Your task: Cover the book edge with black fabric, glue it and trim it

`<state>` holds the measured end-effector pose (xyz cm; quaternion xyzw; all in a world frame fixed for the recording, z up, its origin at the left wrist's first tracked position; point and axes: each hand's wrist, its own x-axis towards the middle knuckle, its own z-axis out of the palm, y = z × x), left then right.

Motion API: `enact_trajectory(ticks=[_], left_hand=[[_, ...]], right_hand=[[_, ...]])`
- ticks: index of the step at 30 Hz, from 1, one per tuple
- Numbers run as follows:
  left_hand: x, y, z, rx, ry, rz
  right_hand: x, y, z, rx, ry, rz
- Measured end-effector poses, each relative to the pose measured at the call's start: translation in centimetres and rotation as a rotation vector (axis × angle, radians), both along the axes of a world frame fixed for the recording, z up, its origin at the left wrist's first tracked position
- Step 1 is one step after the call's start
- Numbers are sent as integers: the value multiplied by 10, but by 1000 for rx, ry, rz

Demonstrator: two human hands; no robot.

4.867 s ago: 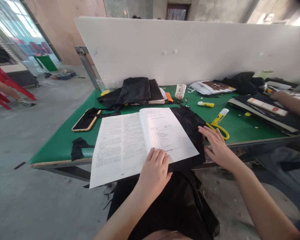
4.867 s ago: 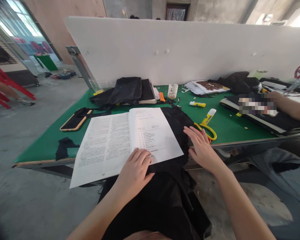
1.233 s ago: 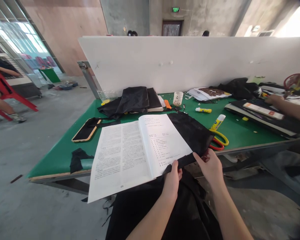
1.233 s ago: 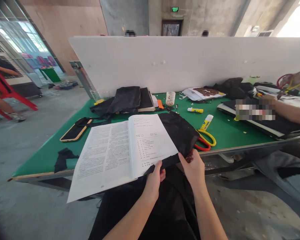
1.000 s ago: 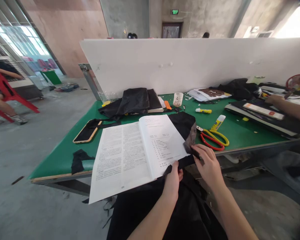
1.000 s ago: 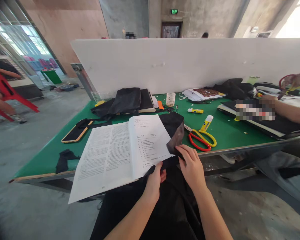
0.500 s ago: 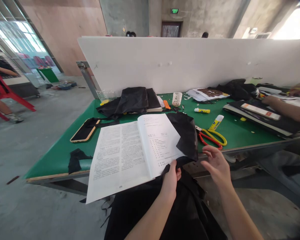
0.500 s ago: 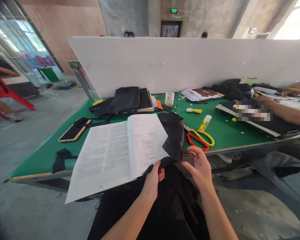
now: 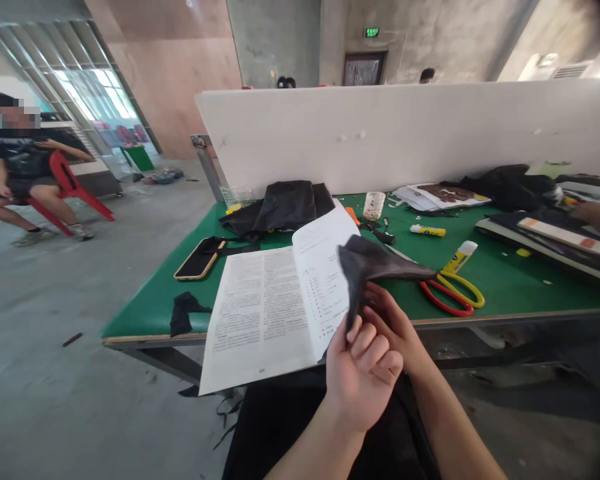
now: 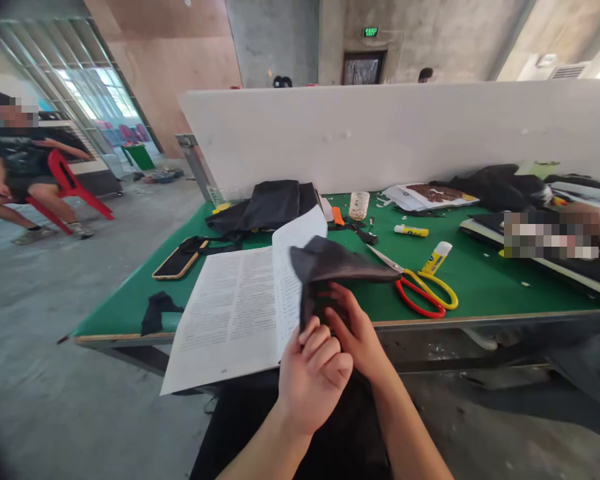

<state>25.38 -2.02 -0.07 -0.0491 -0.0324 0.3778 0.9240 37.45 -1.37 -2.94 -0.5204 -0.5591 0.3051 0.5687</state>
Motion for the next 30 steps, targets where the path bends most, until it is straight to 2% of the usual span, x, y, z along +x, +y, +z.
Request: enact_trajectory(ticks=[2,5,9,11,15,19,21,23,25,27,30], left_hand=[[-12,1,2,-31,-69,90],[-25,3,-5,-60,-91,188],[-35,6,-15,-89,-53,249],[-39,7,-17,-105,11,297],[-44,7,-15,-133,246,343],[-50,4,-13,-160,466,340],[-54,3,-15,-174,544,310],[-59,4,-21,-198,604,264],[-62,4,-31,-231,649,224],[-64,5,-42,-255,688,201],[-64,4,-54,-253,764,208]], right_hand=[[-17,24,16,96,-60,30],[-41,64,36,151,-233,54],[-76,111,58,277,-435,268],[-93,128,67,319,-563,347],[-120,164,78,363,-825,371],[-136,192,82,341,-921,618],[-137,191,85,361,-859,640],[-131,174,89,395,-714,530],[-119,144,91,348,-562,412],[-104,110,88,275,-492,372],[-86,63,70,220,-475,300]])
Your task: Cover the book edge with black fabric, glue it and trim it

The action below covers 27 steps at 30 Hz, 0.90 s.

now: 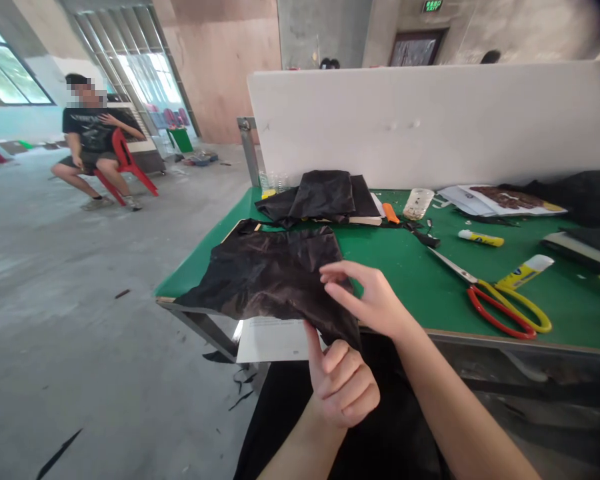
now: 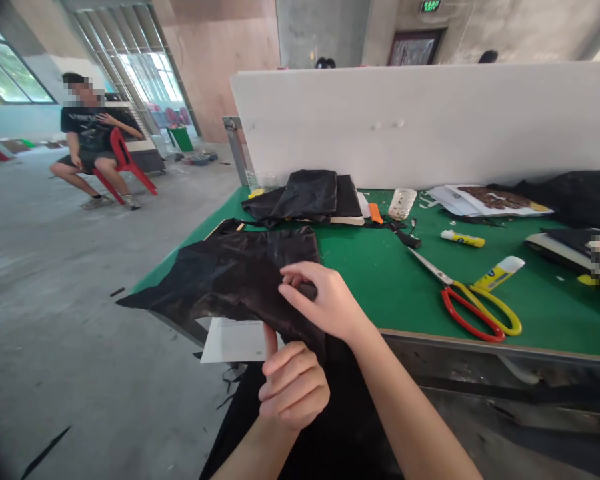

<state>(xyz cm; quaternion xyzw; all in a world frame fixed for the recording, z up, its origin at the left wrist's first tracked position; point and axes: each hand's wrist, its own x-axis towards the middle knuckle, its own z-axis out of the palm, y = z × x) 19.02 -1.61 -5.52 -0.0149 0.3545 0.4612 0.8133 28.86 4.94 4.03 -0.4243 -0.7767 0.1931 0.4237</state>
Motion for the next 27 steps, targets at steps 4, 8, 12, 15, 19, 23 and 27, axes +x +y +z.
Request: enact_trajectory(ticks=[4,8,12,15,19,23,27], left_hand=[[-1,-2,-3,52,83,-5],[-4,-2,-11,35,119,-14],[-9,-3,-30,-39,150,-74],[-16,-4,-36,-58,116,-158],[-21,-3,-27,14,81,-220],[-24,-1,-9,26,72,-245],[-40,-6,20,169,8,-409]], right_hand=[[7,-35,-35,43,-87,-24],[5,-44,-53,98,-80,-95],[4,-44,-48,85,-145,-47],[3,-42,-42,71,-169,-36],[-4,-42,-40,52,-236,-59],[-13,-46,-43,73,-335,-94],[-19,-50,-48,129,-281,-202]])
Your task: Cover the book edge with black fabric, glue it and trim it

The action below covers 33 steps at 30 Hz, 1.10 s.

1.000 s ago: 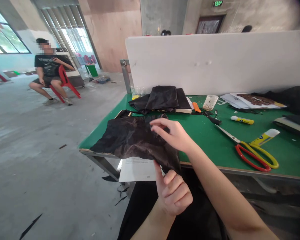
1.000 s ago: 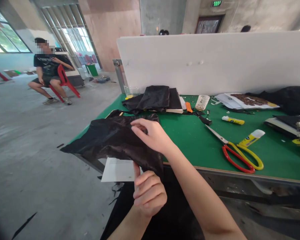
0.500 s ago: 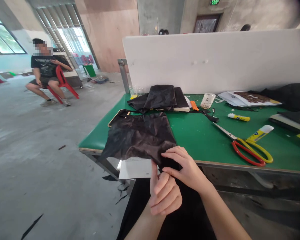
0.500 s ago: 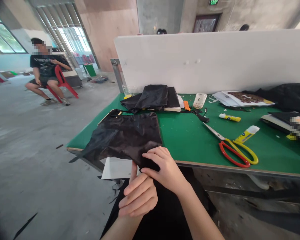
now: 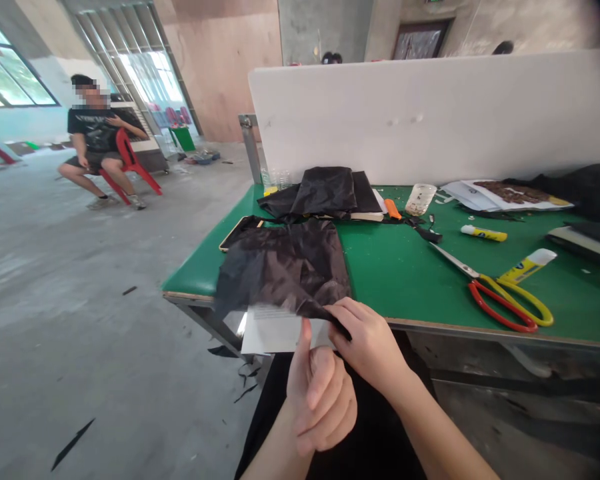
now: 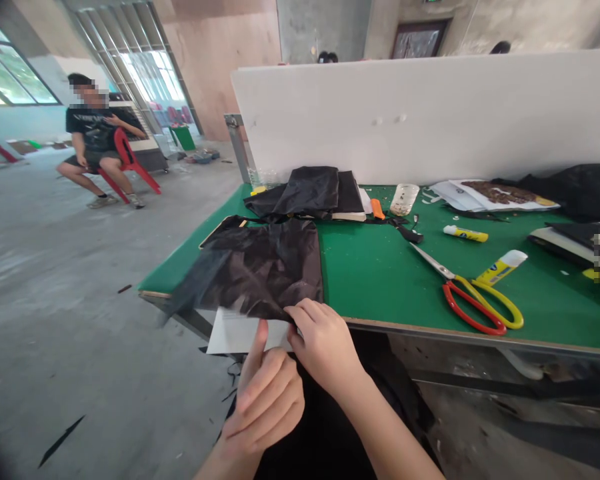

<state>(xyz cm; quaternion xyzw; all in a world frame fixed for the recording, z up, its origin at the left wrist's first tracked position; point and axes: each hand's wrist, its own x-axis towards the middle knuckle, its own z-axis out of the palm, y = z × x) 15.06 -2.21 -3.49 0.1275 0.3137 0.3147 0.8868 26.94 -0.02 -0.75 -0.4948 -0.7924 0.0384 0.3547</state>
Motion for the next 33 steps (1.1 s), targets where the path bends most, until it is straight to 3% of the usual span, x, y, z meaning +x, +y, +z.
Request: enact_trajectory(ticks=[2,6,8,14,21,30,33], left_hand=[[-11,-3,14,164,-7,-4],[-22,-3,29,515,357,544],[-20,0,32,656,495,671],[-13,9,34,738,460,633],[-22,21,22,700,599,760],[-17,28,21,678,369,742],[-16,28,20,665,342,719]], right_hand=[[0,-1,-2,24,93,-42],[0,0,-8,114,130,-49],[-3,0,-14,192,103,-45],[-10,-2,-23,265,82,7],[-5,-2,-18,211,33,73],[8,-6,-8,-5,95,177],[16,-14,-5,-71,159,135]])
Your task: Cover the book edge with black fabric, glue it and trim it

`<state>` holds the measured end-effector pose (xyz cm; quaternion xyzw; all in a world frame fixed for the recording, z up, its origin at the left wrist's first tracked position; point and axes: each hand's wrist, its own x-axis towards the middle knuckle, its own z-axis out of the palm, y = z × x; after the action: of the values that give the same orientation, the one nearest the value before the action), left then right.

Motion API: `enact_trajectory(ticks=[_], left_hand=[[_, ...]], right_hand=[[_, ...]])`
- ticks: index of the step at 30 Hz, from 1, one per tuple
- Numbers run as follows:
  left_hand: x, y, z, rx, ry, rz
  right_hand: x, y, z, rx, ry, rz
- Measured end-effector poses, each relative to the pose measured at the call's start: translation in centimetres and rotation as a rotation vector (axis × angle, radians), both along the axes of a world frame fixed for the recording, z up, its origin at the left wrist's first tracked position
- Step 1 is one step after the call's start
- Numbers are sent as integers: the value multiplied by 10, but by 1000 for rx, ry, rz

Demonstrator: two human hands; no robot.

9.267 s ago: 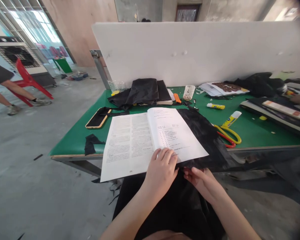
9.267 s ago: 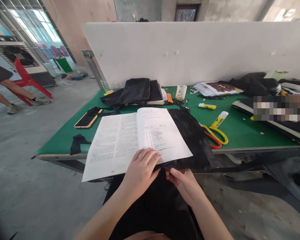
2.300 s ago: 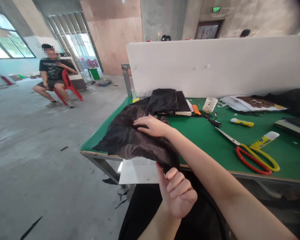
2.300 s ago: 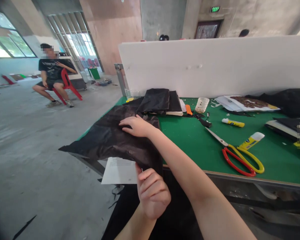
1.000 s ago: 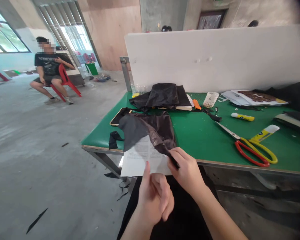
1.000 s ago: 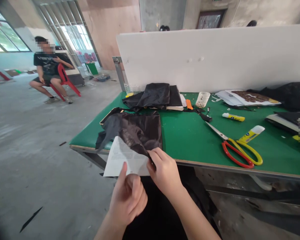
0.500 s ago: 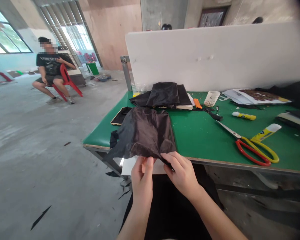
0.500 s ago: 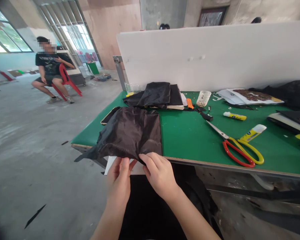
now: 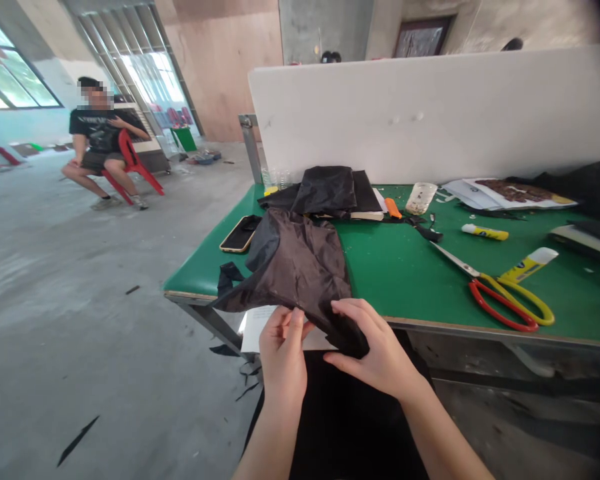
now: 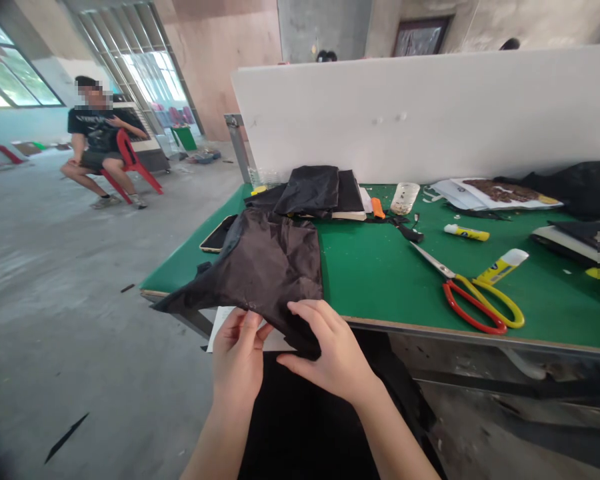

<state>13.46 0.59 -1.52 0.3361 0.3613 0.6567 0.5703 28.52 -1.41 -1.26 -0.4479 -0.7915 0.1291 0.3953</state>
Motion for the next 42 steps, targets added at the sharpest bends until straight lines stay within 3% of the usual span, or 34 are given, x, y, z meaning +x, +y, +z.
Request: enact_trajectory(ticks=[5,10,24,36,42], left_hand=[[4,0,-3,16,-59,8],[7,2,-1,32,-86,-5],[9,8,-1,37,-82,27],[8,-4,-14,-115,-320,122],[-11,-11,-14,-241,-284,134]], right_hand=[[2,-4,-12,118,-115,-119],[-5,5,-17,241,-291,-131],[-6,9,-15,339,-265,-166],[-8,17,-15,225,-464,10],[-10,22,-7,213,-603,138]])
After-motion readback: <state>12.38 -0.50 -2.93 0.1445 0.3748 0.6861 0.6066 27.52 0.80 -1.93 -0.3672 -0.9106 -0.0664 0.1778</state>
